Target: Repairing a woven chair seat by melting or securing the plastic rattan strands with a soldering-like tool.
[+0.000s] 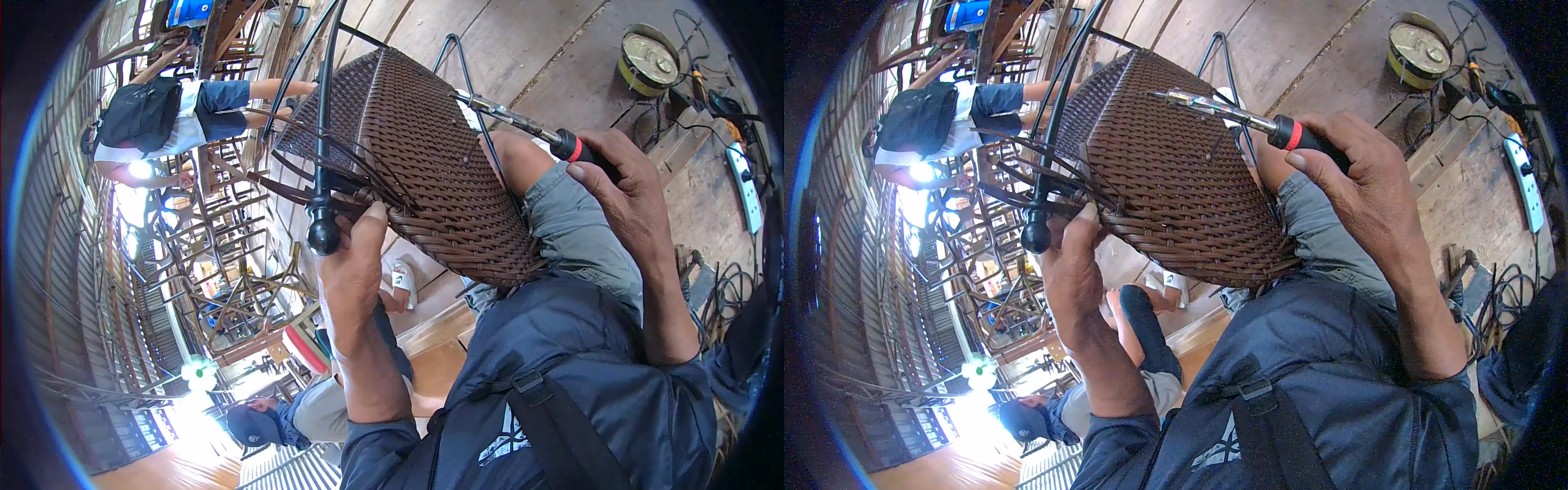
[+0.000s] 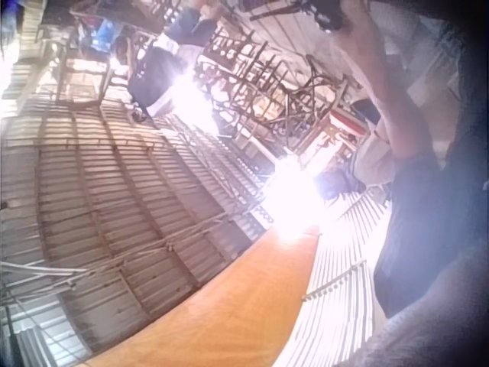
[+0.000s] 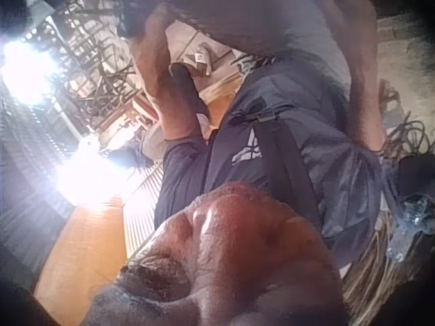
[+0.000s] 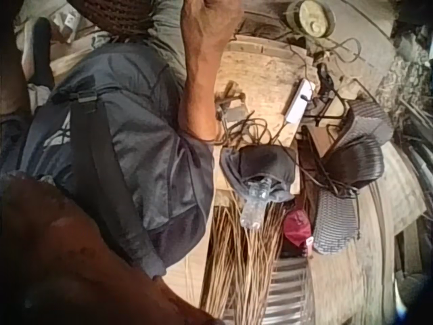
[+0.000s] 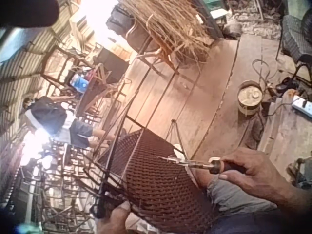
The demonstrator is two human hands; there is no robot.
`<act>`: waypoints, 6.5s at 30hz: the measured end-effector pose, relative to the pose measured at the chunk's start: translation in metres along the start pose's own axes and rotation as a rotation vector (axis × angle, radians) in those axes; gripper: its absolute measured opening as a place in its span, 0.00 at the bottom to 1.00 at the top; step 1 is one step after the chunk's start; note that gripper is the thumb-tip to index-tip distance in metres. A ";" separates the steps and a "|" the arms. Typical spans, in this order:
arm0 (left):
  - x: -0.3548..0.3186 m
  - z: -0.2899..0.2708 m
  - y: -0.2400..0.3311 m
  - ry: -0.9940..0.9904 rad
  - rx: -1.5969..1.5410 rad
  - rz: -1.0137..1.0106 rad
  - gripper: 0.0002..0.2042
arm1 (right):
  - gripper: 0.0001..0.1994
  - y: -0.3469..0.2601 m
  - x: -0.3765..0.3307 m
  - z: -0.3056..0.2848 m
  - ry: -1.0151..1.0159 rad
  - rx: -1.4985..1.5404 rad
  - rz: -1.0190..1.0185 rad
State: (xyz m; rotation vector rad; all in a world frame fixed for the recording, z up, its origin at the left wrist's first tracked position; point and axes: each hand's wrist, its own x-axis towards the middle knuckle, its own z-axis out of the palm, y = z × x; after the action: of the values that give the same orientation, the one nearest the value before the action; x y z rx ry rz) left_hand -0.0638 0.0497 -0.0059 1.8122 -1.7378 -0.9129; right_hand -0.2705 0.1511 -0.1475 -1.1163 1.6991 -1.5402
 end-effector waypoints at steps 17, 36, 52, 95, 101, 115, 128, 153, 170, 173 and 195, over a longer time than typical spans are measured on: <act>0.007 0.002 -0.020 0.025 -0.078 0.220 0.20 | 0.14 0.008 0.010 0.018 -0.001 0.118 0.153; 0.007 0.008 -0.019 0.136 -0.024 0.218 0.11 | 0.18 0.038 0.014 0.035 0.071 0.398 0.307; -0.002 -0.030 -0.083 0.078 -0.290 0.278 0.13 | 0.11 0.386 0.115 -0.074 0.511 -0.207 0.836; 0.088 -0.036 0.098 -0.710 1.080 1.087 0.10 | 0.12 0.066 -0.165 -0.140 0.171 0.117 0.902; 0.088 -0.018 0.110 -0.930 1.254 0.774 0.16 | 0.34 0.039 -0.143 -0.086 -0.111 0.570 0.784; 0.084 0.008 0.117 -0.905 1.211 0.638 0.18 | 0.22 -0.063 -0.022 0.049 -0.276 -0.249 -0.210; 0.084 -0.010 0.110 -0.844 1.132 0.676 0.19 | 0.22 -0.078 -0.007 0.064 -0.184 -0.481 -0.260; 0.091 -0.025 0.084 -0.533 0.472 0.762 0.17 | 0.25 0.037 -0.082 -0.027 -0.132 -0.673 0.338; 0.122 -0.003 0.046 -0.700 0.118 0.543 0.09 | 0.20 0.355 0.092 -0.099 0.429 -0.401 0.485; 0.124 0.009 0.062 -0.757 0.154 0.593 0.10 | 0.25 0.455 0.108 -0.145 0.578 -0.246 0.599; 0.109 -0.019 0.093 -0.955 0.782 0.989 0.23 | 0.15 0.034 -0.029 -0.052 -0.254 0.037 0.153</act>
State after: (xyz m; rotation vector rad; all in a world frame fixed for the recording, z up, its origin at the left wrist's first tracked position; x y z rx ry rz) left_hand -0.1156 -0.0686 0.0591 0.4387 -3.4326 -0.6858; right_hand -0.3073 0.2016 -0.1755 -1.0860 1.5401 -1.2728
